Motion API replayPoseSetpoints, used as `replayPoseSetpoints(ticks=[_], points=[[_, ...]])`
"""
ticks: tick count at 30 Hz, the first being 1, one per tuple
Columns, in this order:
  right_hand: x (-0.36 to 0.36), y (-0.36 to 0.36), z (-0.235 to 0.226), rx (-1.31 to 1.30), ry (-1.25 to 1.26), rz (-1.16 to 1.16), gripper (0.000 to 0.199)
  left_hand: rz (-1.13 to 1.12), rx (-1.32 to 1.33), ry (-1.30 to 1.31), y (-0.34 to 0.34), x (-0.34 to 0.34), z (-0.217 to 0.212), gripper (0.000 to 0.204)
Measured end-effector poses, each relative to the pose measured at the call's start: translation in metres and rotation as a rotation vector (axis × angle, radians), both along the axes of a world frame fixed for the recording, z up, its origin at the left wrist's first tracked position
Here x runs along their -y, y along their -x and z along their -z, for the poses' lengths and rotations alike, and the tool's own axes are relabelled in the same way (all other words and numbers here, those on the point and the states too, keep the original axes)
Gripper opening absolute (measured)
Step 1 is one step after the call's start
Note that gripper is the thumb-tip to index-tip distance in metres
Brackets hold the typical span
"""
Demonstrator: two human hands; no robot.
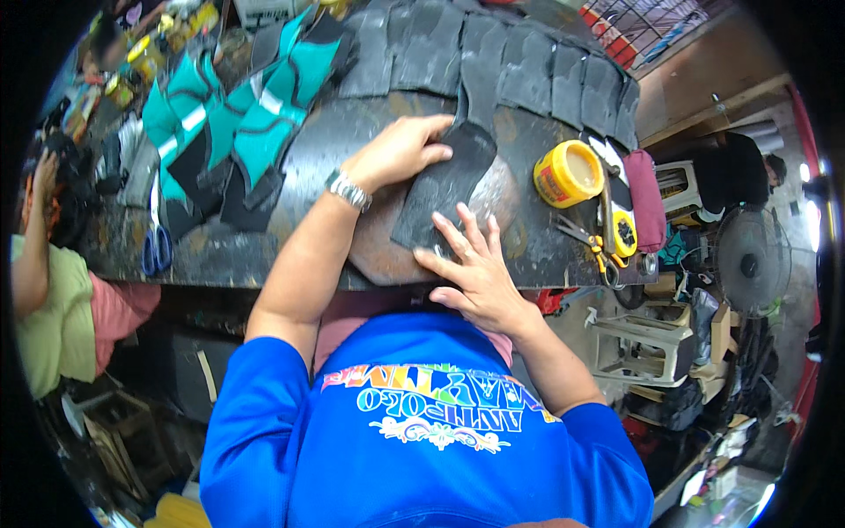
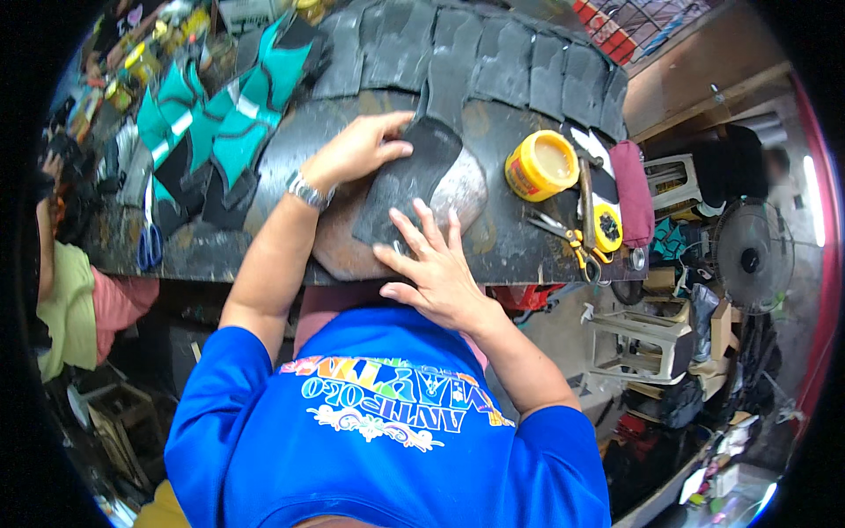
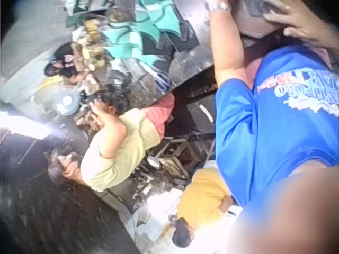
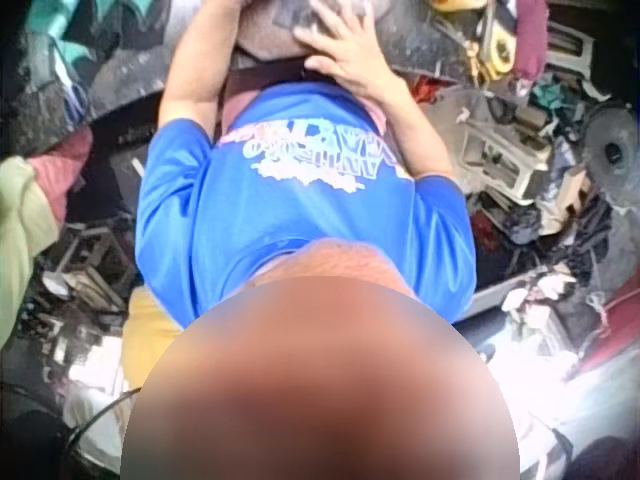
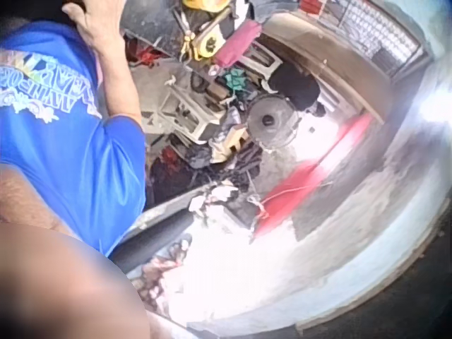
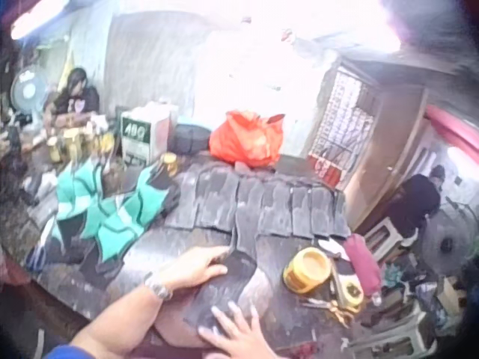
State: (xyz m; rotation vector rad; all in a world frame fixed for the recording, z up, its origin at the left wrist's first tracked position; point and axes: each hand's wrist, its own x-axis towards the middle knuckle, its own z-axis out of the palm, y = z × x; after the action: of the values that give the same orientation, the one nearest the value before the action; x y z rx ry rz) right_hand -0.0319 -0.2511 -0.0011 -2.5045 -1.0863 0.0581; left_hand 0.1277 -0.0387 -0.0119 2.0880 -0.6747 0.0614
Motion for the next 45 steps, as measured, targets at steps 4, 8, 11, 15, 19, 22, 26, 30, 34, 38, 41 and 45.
replayPoseSetpoints(ticks=[4, 8, 11, 15, 19, 22, 26, 30, 34, 38, 41, 45], points=[[0.033, -0.002, -0.008, -0.061, -0.514, 0.251, 0.070, 0.092, 0.189, -0.011, 0.015, 0.010, -0.028, 0.041], [0.065, -0.003, 0.003, 0.025, -0.993, 0.426, 0.071, 0.032, 0.303, 0.192, 0.020, 0.020, -0.054, 0.040], [0.080, -0.006, 0.017, 0.074, -1.056, 0.566, 0.070, -0.097, 0.200, 0.280, -0.003, 0.030, -0.078, 0.045], [0.087, -0.016, 0.034, 0.061, -1.173, 0.669, 0.069, -0.016, -0.060, 0.420, -0.063, 0.063, -0.100, 0.049], [0.093, -0.016, 0.040, -0.037, -1.384, 0.695, 0.073, -0.016, -0.084, 0.476, -0.140, 0.120, -0.092, 0.053], [0.097, -0.013, 0.040, -0.102, -1.416, 0.693, 0.074, 0.057, -0.246, 0.543, -0.195, 0.158, -0.072, 0.054], [0.099, -0.013, 0.040, -0.165, -1.415, 0.668, 0.078, -0.035, -0.200, 0.556, -0.249, 0.206, -0.037, 0.054], [0.099, -0.013, 0.040, -0.210, -1.449, 0.642, 0.079, -0.126, -0.078, 0.390, -0.277, 0.225, -0.016, 0.054], [0.099, -0.012, 0.040, -0.228, -1.433, 0.659, 0.078, -0.290, 0.238, -0.026, -0.269, 0.222, -0.012, 0.054], [0.097, -0.013, 0.038, -0.198, -1.390, 0.679, 0.077, -0.246, 0.303, -0.084, -0.226, 0.198, -0.024, 0.054], [0.097, -0.015, 0.037, -0.189, -1.355, 0.685, 0.076, -0.037, 0.230, -0.180, -0.176, 0.162, -0.036, 0.042], [0.096, -0.015, 0.039, -0.130, -1.247, 0.676, 0.072, 0.118, -0.078, 0.041, -0.089, 0.107, -0.045, 0.028]])
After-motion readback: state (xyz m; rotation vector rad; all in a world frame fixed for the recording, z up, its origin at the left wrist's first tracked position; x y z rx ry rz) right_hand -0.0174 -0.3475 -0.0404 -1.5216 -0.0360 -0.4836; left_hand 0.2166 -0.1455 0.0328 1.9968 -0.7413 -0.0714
